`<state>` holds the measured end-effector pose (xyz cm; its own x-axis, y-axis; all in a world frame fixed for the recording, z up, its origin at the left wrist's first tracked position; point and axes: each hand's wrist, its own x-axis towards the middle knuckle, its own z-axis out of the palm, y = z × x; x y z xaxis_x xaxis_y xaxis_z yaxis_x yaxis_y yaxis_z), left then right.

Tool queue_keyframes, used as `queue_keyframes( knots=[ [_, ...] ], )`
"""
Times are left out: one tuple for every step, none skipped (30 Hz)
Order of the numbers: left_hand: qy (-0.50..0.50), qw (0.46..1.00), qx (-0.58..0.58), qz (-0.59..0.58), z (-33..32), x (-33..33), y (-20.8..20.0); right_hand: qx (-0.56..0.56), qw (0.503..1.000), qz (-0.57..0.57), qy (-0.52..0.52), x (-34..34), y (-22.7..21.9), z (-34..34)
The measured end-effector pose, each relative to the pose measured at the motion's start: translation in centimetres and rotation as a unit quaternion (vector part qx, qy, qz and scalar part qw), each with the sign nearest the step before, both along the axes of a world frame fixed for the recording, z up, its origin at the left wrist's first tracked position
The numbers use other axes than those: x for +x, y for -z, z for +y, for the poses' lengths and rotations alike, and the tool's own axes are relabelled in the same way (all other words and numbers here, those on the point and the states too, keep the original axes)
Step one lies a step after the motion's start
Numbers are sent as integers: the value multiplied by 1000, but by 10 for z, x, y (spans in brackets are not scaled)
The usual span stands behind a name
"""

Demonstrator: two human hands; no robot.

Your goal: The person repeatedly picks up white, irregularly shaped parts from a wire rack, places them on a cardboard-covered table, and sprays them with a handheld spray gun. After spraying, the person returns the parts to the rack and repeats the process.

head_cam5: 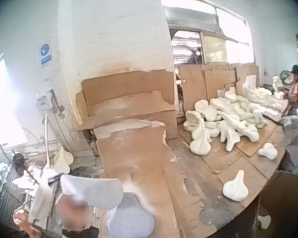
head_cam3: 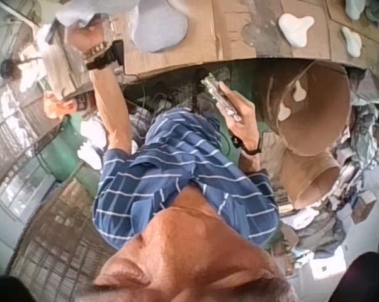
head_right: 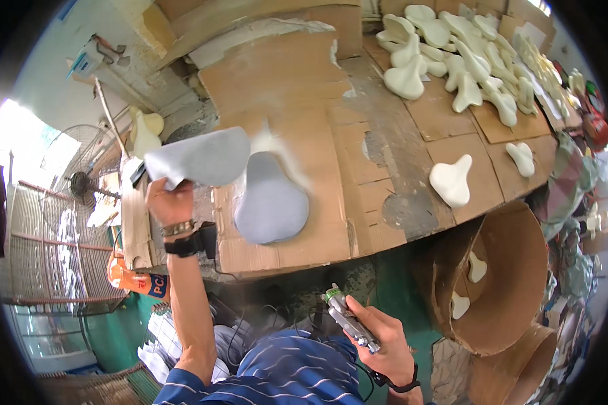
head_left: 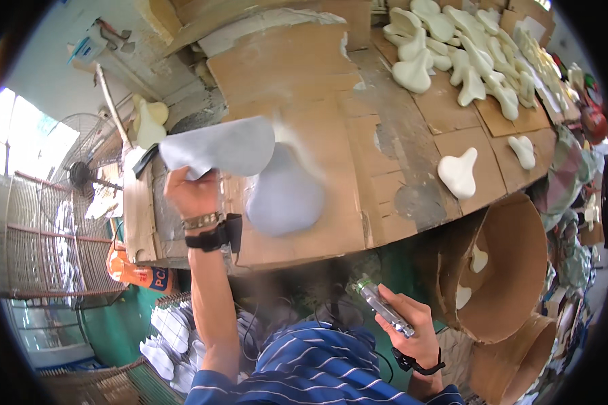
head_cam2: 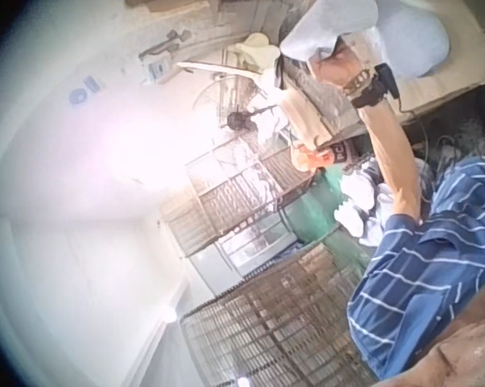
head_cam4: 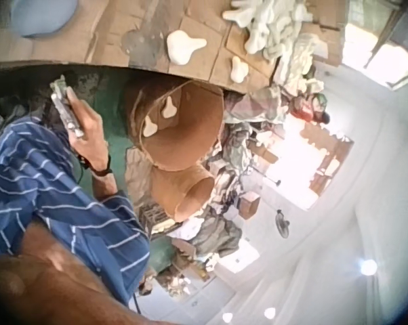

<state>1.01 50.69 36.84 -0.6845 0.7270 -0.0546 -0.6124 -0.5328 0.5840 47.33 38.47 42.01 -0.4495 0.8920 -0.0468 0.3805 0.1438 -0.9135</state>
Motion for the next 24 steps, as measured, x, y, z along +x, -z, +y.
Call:
queue_keyframes(
  knots=[
    [-8,1000,-2,5,-21,0,-20,-2,1000,-15,-21,-3,3,4],
    [-18,1000,-7,8,-42,-2,-32,4,999,-26,-36,-6,7,7],
    [-33,999,-11,23,-62,-4,-32,10,998,-37,-52,-9,12,10],
    [-52,998,-16,40,-85,-7,-34,16,996,-45,-71,-14,16,11],
    [-68,997,-19,31,-111,-10,-32,15,995,-48,-87,-21,17,12],
    [-83,996,-22,22,-136,-13,-24,13,993,-52,-102,-28,17,12],
    [-101,995,-22,11,-162,-13,-20,14,991,-56,-120,-36,16,13],
    [-154,987,-43,4,-185,-8,-17,17,988,-59,-141,-44,17,12],
    [-148,989,-17,-24,-212,-11,-5,22,985,-64,-157,-52,17,9],
    [-201,976,-44,-66,-262,-28,31,28,981,-66,-181,-61,17,5],
    [-211,975,-48,-49,-279,-13,28,12,974,-88,-208,-70,17,2],
    [-201,976,-35,-77,-305,-4,21,19,972,-84,-220,-84,12,-3],
    [-232,966,-26,-112,-337,-1,32,28,969,-81,-233,-100,5,-10],
    [-266,953,-16,-145,-367,-1,44,35,965,-76,-249,-115,2,-18],
    [-293,945,-6,-142,-392,2,50,69,961,-61,-262,-124,8,-25],
    [-324,936,4,-141,-415,6,56,57,956,-79,-275,-132,8,-33],
    [-352,925,-4,-145,-432,8,56,53,956,-75,-279,-137,11,-42],
    [-377,914,-3,-149,-454,9,52,47,955,-73,-285,-148,13,-49],
    [-401,903,-5,-155,-476,10,47,-64,932,-140,-330,-168,-24,-55],
    [-419,893,-4,-164,-496,11,44,-61,927,-156,-337,-182,-29,-66],
    [-442,883,21,-158,-527,10,53,-60,920,-144,-360,-191,-25,-74],
    [-470,868,29,-158,-550,8,54,-56,914,-133,-379,-200,-17,-81],
    [-496,853,35,-159,-569,6,53,-33,906,-150,-394,-210,-17,-88],
    [-518,839,40,-160,-589,1,53,-30,900,-148,-408,-222,-17,-95]
  ],
)
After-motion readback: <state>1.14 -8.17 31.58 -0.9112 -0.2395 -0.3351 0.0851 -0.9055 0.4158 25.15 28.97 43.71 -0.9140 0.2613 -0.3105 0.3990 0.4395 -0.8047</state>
